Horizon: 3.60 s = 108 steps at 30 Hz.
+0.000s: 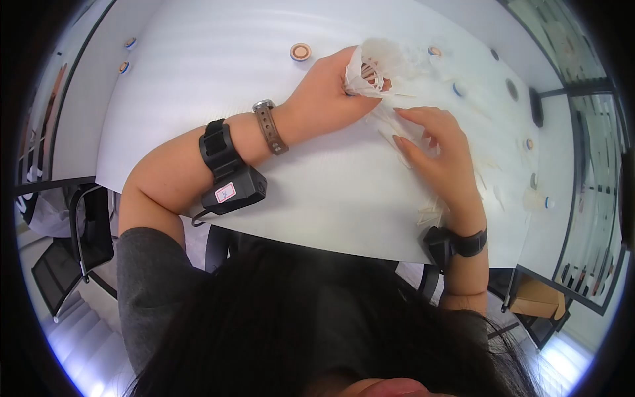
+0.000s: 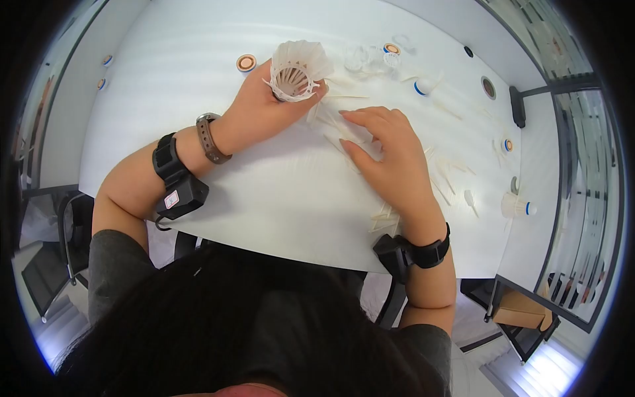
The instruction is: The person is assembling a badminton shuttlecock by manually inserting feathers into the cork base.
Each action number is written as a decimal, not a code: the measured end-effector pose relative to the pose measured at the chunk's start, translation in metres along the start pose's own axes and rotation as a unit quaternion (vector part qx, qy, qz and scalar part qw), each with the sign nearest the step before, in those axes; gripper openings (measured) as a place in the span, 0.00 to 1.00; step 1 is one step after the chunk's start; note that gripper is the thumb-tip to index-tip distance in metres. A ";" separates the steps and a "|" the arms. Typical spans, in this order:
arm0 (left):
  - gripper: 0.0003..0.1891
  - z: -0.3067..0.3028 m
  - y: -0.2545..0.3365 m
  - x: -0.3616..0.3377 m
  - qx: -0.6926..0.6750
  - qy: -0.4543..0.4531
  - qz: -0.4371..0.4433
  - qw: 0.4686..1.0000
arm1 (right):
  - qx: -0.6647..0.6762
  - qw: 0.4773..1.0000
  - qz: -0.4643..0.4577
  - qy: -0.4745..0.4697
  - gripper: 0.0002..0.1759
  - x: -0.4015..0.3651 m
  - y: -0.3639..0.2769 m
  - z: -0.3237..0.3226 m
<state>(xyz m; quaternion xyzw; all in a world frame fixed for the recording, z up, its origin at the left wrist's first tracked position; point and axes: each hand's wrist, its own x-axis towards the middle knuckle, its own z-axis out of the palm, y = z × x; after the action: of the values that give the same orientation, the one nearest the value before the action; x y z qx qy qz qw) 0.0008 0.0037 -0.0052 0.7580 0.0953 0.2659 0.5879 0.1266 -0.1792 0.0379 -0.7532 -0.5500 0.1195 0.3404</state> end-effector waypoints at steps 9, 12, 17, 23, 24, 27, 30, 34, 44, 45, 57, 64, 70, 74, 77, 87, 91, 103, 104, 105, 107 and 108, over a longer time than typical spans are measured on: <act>0.17 0.000 -0.001 0.001 -0.021 0.002 0.025 0.999 | 0.005 0.999 -0.001 0.047 0.18 0.003 0.008 0.018; 0.18 -0.001 -0.003 0.000 -0.014 -0.004 0.026 1.000 | 0.014 0.998 0.001 0.056 0.17 0.002 0.008 0.018; 0.16 -0.004 -0.003 0.000 0.010 -0.021 0.014 1.000 | 0.047 0.997 0.021 0.065 0.16 0.002 0.010 0.016; 0.15 -0.001 -0.003 0.001 0.003 0.005 0.004 1.000 | -0.004 0.997 -0.055 0.060 0.15 0.004 0.013 0.011; 0.15 -0.002 -0.003 0.001 -0.005 0.009 -0.002 1.000 | -0.006 0.996 -0.064 0.060 0.15 0.004 0.014 0.012; 0.14 -0.004 -0.006 0.000 -0.019 0.016 -0.018 1.000 | -0.043 0.993 -0.081 0.074 0.17 0.004 0.010 0.016; 0.14 -0.005 -0.008 0.002 -0.014 0.027 -0.016 0.999 | -0.069 0.995 -0.073 0.020 0.23 0.002 0.013 0.017; 0.13 -0.006 -0.009 0.002 -0.021 0.027 -0.019 0.999 | -0.091 0.991 -0.093 -0.009 0.27 0.005 0.016 0.018; 0.24 0.007 0.002 0.002 -0.049 0.033 0.020 0.998 | -0.084 0.989 -0.110 -0.048 0.28 -0.007 0.022 0.006; 0.24 0.007 0.003 0.002 -0.057 0.034 0.022 0.998 | -0.079 0.989 -0.113 -0.047 0.27 -0.006 0.022 0.005; 0.19 0.006 -0.014 0.002 -0.016 0.050 0.017 0.998 | -0.047 0.995 -0.076 0.050 0.15 -0.006 0.026 0.002; 0.22 0.006 -0.010 0.004 -0.026 0.037 0.008 0.999 | -0.104 0.988 -0.107 -0.033 0.27 0.001 0.028 0.010; 0.18 0.002 -0.007 0.003 -0.019 0.023 0.003 1.000 | -0.081 0.990 -0.108 -0.031 0.29 0.000 0.027 0.009; 0.19 0.005 -0.011 0.003 -0.057 0.028 0.017 0.998 | -0.052 0.992 -0.116 -0.022 0.27 0.001 0.030 0.008; 0.19 0.001 -0.006 0.005 -0.014 0.021 0.012 1.000 | -0.025 0.995 -0.100 -0.013 0.26 0.002 0.026 0.008; 0.21 0.002 -0.008 0.004 -0.008 0.024 0.013 1.000 | -0.001 0.997 -0.081 0.013 0.26 -0.003 0.030 0.006; 0.20 0.001 -0.008 0.004 -0.036 0.017 0.013 0.999 | -0.020 0.996 -0.065 -0.052 0.27 0.001 0.028 0.006; 0.21 -0.002 -0.005 0.003 -0.041 0.011 -0.007 0.999 | 0.163 0.985 -0.018 -0.057 0.23 0.004 0.030 0.007; 0.21 0.000 -0.008 0.003 -0.050 0.017 -0.007 0.999 | 0.162 0.985 -0.017 -0.058 0.23 0.004 0.031 0.006; 0.21 0.000 -0.008 0.003 -0.058 0.022 -0.008 0.998 | 0.162 0.985 -0.015 -0.059 0.24 0.004 0.032 0.006; 0.20 -0.001 -0.007 0.004 -0.031 0.018 0.009 0.999 | 0.198 0.979 -0.012 -0.057 0.24 0.004 0.035 0.003; 0.20 -0.002 -0.007 0.003 -0.017 0.015 0.016 1.000 | 0.216 0.975 -0.008 -0.056 0.25 0.004 0.035 0.002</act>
<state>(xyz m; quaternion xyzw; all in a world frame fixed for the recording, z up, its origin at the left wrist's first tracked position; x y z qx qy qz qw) 0.0036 0.0091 -0.0100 0.7452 0.0871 0.2881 0.5951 0.1527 -0.1805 0.0142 -0.6490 -0.5358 0.2752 0.4648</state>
